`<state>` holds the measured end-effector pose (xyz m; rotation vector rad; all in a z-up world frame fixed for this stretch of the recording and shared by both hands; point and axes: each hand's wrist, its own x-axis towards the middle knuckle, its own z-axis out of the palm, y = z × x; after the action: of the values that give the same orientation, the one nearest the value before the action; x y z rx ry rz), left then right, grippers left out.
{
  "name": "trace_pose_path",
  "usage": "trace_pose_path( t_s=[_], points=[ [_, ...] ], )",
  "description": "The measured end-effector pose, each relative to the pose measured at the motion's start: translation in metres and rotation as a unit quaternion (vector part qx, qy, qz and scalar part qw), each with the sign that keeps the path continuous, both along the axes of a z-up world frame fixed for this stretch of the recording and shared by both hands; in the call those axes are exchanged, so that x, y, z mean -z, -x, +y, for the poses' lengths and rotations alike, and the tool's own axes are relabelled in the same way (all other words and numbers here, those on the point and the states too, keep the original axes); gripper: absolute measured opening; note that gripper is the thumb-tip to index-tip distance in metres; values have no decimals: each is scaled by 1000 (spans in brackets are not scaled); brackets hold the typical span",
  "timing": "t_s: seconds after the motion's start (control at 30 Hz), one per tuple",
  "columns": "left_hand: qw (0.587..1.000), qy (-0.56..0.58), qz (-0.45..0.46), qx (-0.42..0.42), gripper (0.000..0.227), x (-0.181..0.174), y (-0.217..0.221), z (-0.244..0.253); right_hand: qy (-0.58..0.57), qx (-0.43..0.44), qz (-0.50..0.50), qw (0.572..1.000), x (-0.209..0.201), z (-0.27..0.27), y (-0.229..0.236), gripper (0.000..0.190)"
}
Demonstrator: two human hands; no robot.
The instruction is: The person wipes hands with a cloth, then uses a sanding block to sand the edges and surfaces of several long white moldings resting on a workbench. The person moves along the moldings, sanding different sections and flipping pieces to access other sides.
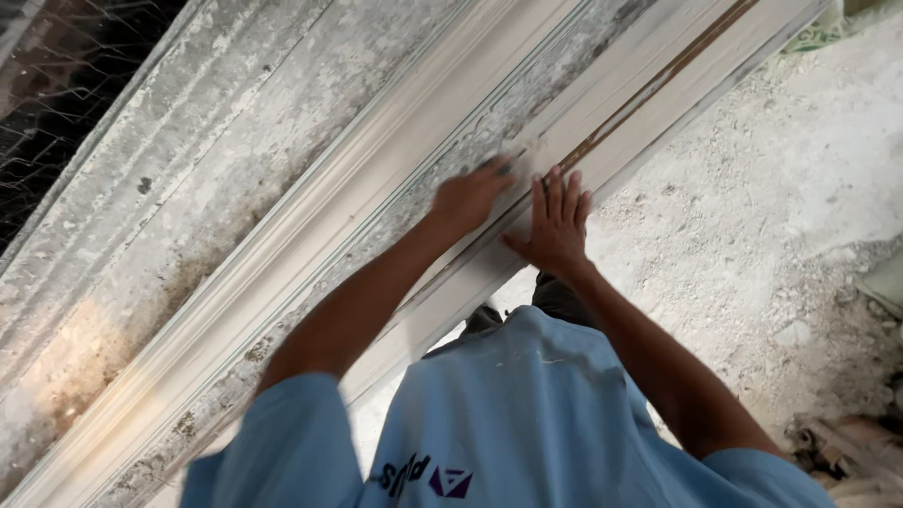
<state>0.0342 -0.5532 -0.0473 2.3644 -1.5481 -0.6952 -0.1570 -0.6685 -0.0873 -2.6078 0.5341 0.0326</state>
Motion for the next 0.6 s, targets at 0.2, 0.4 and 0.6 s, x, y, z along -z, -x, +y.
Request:
trace_pose_path(
  t_s=[0.2,0.4,0.6],
  points=[
    [991,-123,-7,-47,73,-51,17,178,58,-53,-72,994,6,-102,14,94],
    [966,-251,39,-46,71,-52,-2,101,73,-23,-71,995,19,-222,-22,87],
    [996,-80,-8,-25,63,-10,-12,-59,55,-26,-50,997,12,-220,-23,89]
  ],
)
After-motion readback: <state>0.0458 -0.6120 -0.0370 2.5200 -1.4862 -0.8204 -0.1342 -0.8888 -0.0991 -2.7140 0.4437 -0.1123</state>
